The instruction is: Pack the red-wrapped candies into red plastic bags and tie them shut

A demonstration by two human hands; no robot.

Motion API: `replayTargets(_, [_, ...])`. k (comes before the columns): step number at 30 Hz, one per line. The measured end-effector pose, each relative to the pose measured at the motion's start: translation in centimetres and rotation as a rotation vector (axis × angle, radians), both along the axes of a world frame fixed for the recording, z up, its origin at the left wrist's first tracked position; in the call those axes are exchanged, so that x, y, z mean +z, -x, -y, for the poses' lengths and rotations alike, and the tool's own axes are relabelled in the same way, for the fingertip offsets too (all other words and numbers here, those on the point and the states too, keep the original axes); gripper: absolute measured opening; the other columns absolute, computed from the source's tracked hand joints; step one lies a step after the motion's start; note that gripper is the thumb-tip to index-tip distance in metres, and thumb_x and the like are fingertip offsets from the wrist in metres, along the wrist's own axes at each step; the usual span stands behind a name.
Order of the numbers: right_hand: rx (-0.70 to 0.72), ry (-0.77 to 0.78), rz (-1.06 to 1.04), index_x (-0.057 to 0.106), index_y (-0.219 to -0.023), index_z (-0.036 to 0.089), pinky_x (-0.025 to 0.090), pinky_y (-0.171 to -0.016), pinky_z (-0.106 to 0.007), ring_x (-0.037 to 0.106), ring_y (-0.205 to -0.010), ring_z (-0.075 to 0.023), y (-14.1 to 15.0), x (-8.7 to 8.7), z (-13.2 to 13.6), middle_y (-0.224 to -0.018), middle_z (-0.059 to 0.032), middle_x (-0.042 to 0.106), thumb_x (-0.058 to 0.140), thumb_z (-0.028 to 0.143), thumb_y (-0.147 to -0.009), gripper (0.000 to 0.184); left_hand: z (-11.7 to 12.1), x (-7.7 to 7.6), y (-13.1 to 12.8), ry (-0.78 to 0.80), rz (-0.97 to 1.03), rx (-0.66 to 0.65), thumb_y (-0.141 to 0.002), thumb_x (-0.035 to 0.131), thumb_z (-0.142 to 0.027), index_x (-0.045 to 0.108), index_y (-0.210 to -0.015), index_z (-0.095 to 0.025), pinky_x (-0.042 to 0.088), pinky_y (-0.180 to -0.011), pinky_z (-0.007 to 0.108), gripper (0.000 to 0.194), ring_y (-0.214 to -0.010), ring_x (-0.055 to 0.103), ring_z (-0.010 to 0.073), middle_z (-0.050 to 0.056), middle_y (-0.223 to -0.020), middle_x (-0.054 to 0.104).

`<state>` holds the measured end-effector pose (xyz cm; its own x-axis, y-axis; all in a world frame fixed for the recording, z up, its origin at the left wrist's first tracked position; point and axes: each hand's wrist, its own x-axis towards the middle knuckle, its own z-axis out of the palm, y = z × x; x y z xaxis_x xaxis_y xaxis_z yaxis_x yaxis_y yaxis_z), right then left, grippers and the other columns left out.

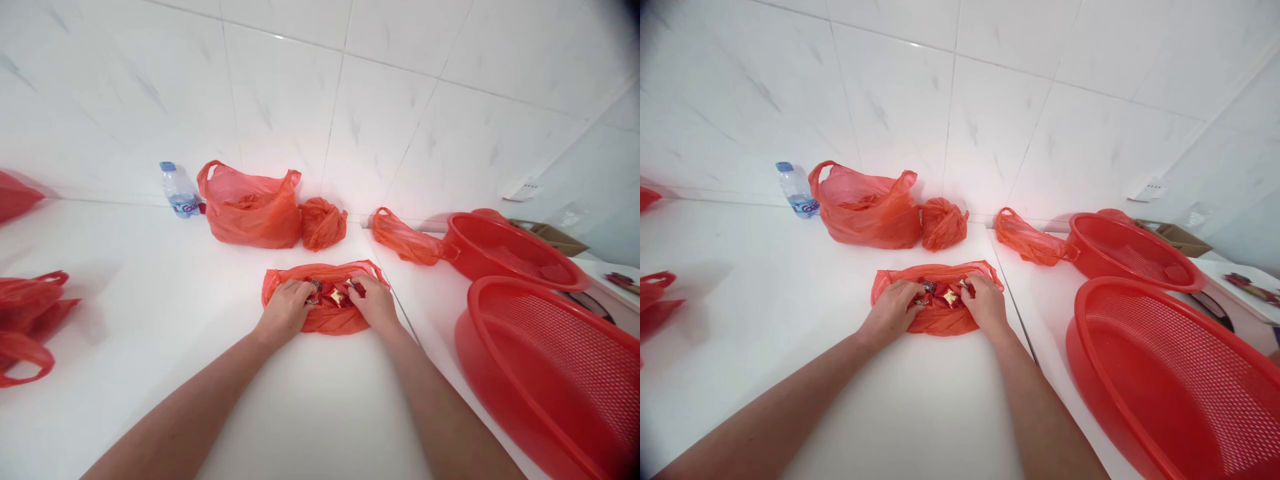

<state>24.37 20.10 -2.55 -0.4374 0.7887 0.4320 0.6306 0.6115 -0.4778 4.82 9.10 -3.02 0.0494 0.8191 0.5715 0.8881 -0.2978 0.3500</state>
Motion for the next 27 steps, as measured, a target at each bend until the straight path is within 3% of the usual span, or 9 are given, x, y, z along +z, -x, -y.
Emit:
replayTargets(7, [0.062,-0.061,-0.149,0.058,-0.085,0.022,0.046,-0.081,-0.034,0.058,-0.09,-0.0188,0.4,0.0,0.1,-0.094,-0.0028,0.064,0.051,0.013,-0.075,0.015,0.1,-0.2,-0.2,0.032,0.008,0.005,-0.079,0.051,-0.008,0.053,-0.092,-0.02,0.045,-0.071,0.035,0.018,-0.078,0.056,0.0203,0.003,-0.086,0.063])
replayTargets(12, [0.099,0.019,-0.182,0.058,-0.089,0.022,0.046,-0.085,-0.036,0.057,-0.094,-0.0189,0.4,-0.7,-0.4,-0.097,-0.0035,0.062,0.051,0.01,-0.074,0.021,0.2,0.2,-0.2,0.045,-0.011,-0.034,-0.081,0.052,-0.01,0.056,-0.09,-0.02,0.045,-0.075,0.036,0.014,-0.081,0.057,0.0205,0.002,-0.084,0.065])
replayTargets(16, [0.101,0.033,-0.179,0.059,-0.096,0.022,0.044,-0.09,-0.035,0.055,-0.1,-0.0184,0.0,-0.3,-0.6,-0.104,-0.004,0.06,0.051,0.013,-0.076,0.024,0.2,0.5,0.0,0.046,0.004,-0.081,-0.084,0.055,-0.017,0.06,-0.093,-0.021,0.045,-0.082,0.038,0.011,-0.092,0.058,0.0218,0.003,-0.097,0.067])
replayTargets(20, [0.035,0.042,-0.136,0.058,-0.076,0.022,0.046,-0.075,-0.031,0.057,-0.079,-0.0161,-0.3,0.5,-0.1,-0.086,-0.0011,0.061,0.051,0.02,-0.08,0.009,0.2,0.4,0.2,0.017,0.021,-0.083,-0.087,0.053,-0.02,0.062,-0.094,-0.02,0.046,-0.085,0.038,0.012,-0.096,0.058,0.0217,0.004,-0.099,0.067])
replayTargets(22, [0.045,0.098,-0.068,0.056,-0.069,0.022,0.044,-0.066,-0.03,0.055,-0.069,-0.0147,-0.3,0.8,0.2,-0.077,0.001,0.06,0.055,0.026,-0.08,0.012,0.1,0.2,0.4,-0.001,0.011,-0.071,-0.088,0.05,-0.018,0.063,-0.094,-0.019,0.047,-0.086,0.038,0.015,-0.096,0.058,0.0211,0.004,-0.099,0.067])
replayTargets(27, [0.107,0.189,0.119,0.059,-0.076,0.022,0.041,-0.064,-0.029,0.055,-0.074,-0.0161,0.3,0.5,0.8,-0.082,0.0017,0.06,0.071,0.037,-0.066,0.022,-1.2,-0.6,1.3,-0.034,-0.069,-0.019,-0.089,0.042,-0.012,0.06,-0.111,-0.015,0.045,-0.093,0.038,0.029,-0.109,0.055,0.0225,0.009,-0.119,0.061])
